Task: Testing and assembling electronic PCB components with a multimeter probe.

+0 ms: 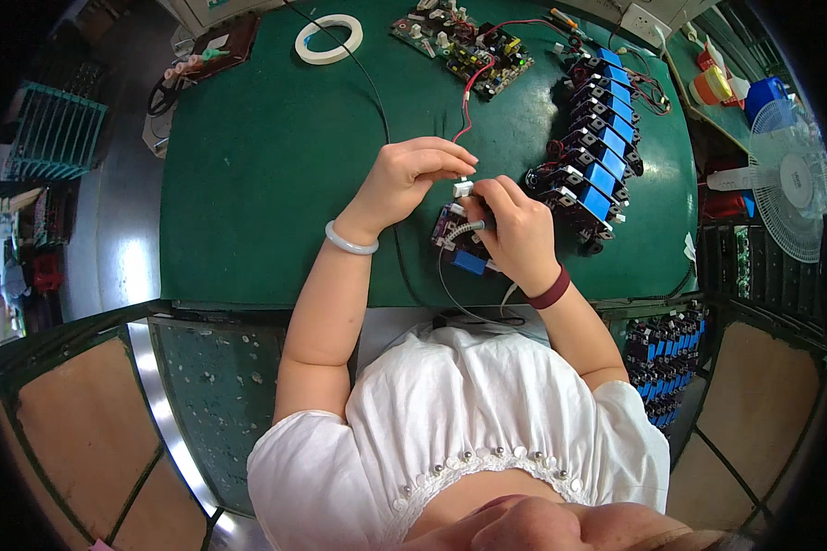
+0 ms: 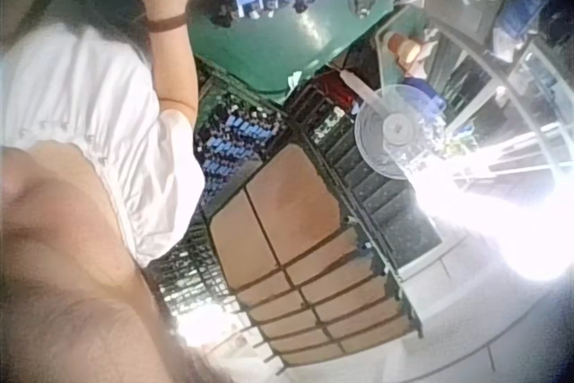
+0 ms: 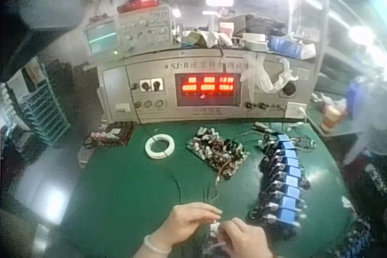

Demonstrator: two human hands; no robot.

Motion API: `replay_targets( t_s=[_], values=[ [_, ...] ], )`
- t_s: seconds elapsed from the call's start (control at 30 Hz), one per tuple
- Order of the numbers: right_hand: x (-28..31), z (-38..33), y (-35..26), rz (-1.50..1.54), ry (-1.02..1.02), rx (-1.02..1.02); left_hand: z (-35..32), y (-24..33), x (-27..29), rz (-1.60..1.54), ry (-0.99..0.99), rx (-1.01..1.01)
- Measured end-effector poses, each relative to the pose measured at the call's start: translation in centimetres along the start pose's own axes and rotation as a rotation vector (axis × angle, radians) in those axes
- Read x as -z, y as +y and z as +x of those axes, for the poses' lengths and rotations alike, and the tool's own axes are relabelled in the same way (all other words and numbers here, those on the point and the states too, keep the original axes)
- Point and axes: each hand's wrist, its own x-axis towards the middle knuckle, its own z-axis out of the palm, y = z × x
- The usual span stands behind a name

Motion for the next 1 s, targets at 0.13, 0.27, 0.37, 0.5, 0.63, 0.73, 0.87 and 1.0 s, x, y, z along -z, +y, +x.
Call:
replay_targets(
  t_s=[0.13, 0.27, 0.37, 0.5, 0.63, 0.73, 0.87, 1.0],
  values=[
    [-0.2, 0.27, 0.09, -0.03, 0.011, 0.025, -0.01, 0.06, 0.02, 0.044, 0.012, -0.009],
    [-0.18, 0.34, 0.0, -0.06, -0.003, 0.03, -0.01, 0.04, -0.02, 0.097, 0.011, -0.034],
    [-0.33, 0.35, 0.03, -0.058, 0.0, 0.028, -0.01, 0.08, -0.08, 0.124, 0.02, -0.049],
    [-0.4, 0.38, 0.0, -0.061, 0.001, 0.025, -0.03, -0.12, -0.09, 0.15, 0.017, -0.057],
    [-0.43, 0.39, 0.0, -0.077, -0.024, 0.008, -0.13, -0.01, -0.13, 0.201, 0.013, -0.085],
    [-0.51, 0.39, -0.04, -0.086, -0.022, 0.01, -0.15, -0.08, -0.14, 0.212, 0.006, -0.092],
    [-0.6, 0.52, -0.11, -0.103, -0.023, 0.011, -0.12, 0.04, 0.02, 0.218, -0.016, -0.091],
    [-0.65, 0.52, 0.08, -0.104, -0.016, 0.022, -0.14, 0.53, 0.31, 0.163, -0.059, -0.043]
  ],
)
